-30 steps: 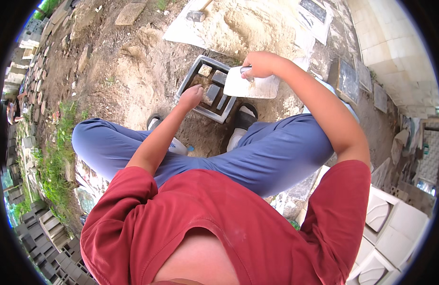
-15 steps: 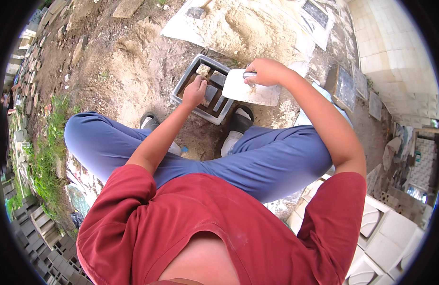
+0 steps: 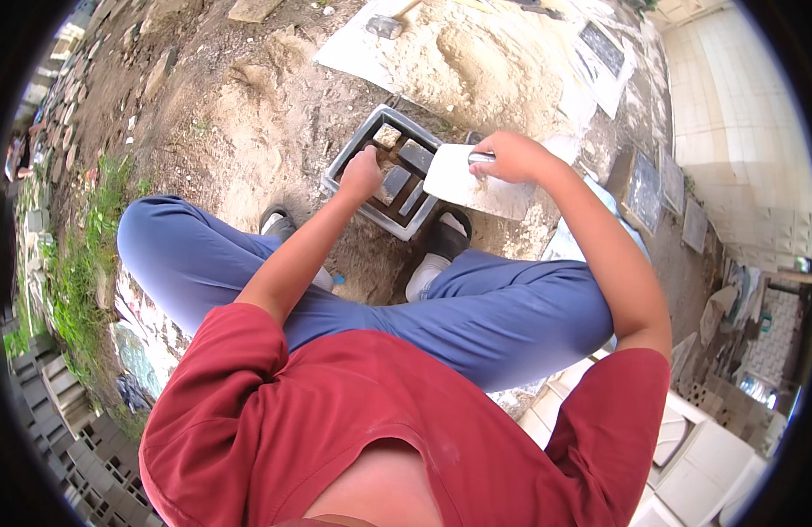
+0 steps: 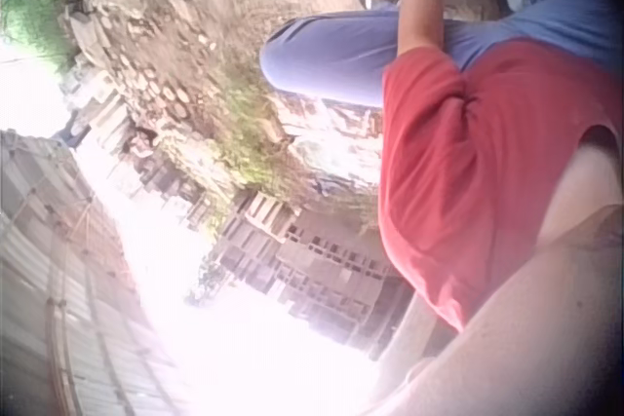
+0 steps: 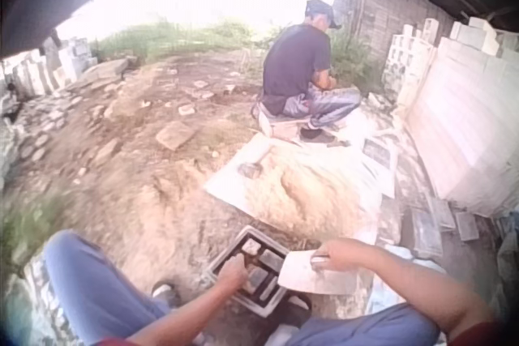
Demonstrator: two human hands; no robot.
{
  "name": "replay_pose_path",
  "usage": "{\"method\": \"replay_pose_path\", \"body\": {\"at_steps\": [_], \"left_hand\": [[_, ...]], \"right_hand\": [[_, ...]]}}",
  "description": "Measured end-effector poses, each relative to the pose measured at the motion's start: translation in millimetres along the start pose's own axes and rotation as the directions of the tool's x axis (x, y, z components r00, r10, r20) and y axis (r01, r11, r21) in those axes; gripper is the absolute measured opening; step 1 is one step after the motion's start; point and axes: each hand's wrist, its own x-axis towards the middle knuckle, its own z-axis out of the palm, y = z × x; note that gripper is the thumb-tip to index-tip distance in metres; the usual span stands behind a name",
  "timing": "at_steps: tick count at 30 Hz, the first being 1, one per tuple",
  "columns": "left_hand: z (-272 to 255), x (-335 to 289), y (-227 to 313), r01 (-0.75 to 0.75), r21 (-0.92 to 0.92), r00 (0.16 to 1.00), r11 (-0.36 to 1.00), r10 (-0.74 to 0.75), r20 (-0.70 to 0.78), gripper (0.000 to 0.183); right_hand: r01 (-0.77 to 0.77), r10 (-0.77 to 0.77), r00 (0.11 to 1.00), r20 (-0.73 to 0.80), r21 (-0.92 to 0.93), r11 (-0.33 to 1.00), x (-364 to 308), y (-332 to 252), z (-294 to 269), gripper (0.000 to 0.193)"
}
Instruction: The person cleans and positions square stone blocks inside a metal frame on the ground using a small metal tool and their hands.
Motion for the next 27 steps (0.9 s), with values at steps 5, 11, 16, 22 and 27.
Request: {"method": "replay_pose_path", "body": {"at_steps": [5,11,16,22,27], "left_hand": [[1,-3,-5,-0.168,0.094,0.986,0.981,0.169,0.002,0.010],[-11,0,-13,-0.225,0.089,0.974,0.970,0.224,0.022,0.006],[-35,-2,11,-0.324,0.051,0.940,0.945,0.327,-0.095,0.006],[-46,-22,17,-0.649,0.095,0.746,0.755,0.656,-0.113,0.041],[-41,-29,4,-0.658,0.205,0.752,0.724,0.647,0.129,0.062]], "right_hand": [[-0.008,0.008,1.000,0.026,0.000,1.000,-3,1,2,0.032],[-0.022,0.022,1.000,0.005,0.017,1.000,-5,7,3,0.030],[-0.030,0.030,1.000,0.001,0.039,0.999,-3,11,-5,0.030],[-0.003,0.002,1.000,0.016,0.048,0.999,-2,10,-13,0.029],[-0.010,0.010,1.000,0.013,0.053,0.999,1,23,-11,0.029]]}}
